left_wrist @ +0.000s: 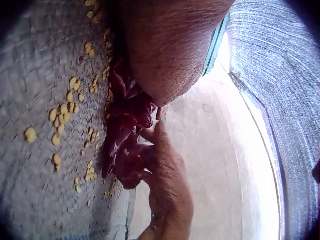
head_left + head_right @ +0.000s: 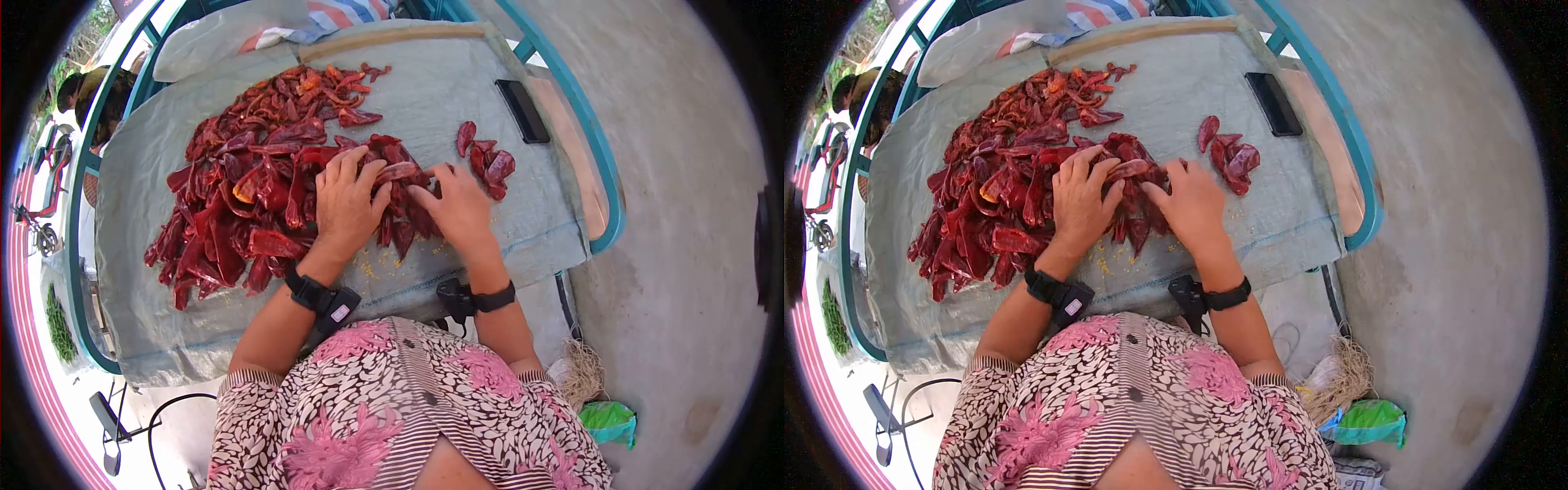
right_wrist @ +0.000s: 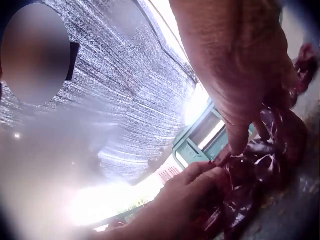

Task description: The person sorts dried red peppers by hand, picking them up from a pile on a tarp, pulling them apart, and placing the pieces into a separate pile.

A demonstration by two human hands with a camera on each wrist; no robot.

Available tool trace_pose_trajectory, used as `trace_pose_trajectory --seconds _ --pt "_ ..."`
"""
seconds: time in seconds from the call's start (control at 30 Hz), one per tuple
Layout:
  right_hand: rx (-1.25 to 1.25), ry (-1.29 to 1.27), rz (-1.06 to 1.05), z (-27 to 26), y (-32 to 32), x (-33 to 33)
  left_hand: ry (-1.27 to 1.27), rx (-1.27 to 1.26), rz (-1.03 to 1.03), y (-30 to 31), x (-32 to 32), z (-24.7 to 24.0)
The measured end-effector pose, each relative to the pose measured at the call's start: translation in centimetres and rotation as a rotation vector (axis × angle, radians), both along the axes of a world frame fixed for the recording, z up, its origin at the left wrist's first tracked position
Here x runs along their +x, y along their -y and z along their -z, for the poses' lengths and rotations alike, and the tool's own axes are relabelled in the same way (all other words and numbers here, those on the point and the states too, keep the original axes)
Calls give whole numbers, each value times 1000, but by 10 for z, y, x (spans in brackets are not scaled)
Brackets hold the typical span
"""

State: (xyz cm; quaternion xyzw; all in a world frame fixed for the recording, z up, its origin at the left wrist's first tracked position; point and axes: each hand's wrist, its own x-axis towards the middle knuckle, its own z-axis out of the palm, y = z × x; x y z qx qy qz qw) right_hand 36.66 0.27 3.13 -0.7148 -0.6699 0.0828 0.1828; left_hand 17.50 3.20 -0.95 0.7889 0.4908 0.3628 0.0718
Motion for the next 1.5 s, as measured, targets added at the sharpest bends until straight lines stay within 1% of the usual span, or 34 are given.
trace_pose_trajectory --seconds 0.03,0.13,0.23,0.33,0.43,0.53,0.63,0.73,0.83,0.93,1.03,1.23,1.33,1.43,1.5 --pt "1 -67 2 0 0 0 0 0 -5 -1 0 0" --pt "-38 -127 9 0 -2 9 -2 5 -1 0 -1 -1" --pt "-56 -212 80 -18 -5 26 -2 -2 -2 0 -1 -2" --pt "128 -107 189 -20 -14 46 4 -12 3 -1 -1 1" --pt "192 -131 288 -24 -19 48 16 -18 6 -1 -1 -1" --pt "596 477 250 -16 -20 42 12 -6 -1 -1 0 -1" --pt "560 200 108 -12 -27 36 31 -37 -14 -2 0 0" --pt "153 -86 -123 -3 -25 15 100 -6 -37 -4 0 4" --pt "181 18 -148 14 -26 1 174 -33 -29 -5 -2 5" --pt "73 -17 -116 14 -29 -3 202 -29 -25 -6 -2 4" --pt "84 -244 -133 23 -31 -2 192 -36 -35 -6 -2 4" --pt "-74 -502 -7 15 -31 -13 193 -27 -46 -7 -1 5" --pt "0 -438 41 -4 -29 -10 190 -37 -45 -6 -1 4" --pt "237 -353 81 -14 -30 4 182 -33 -39 -6 -2 4" --pt "296 -328 124 -11 -34 19 177 -36 -43 -6 -1 5"
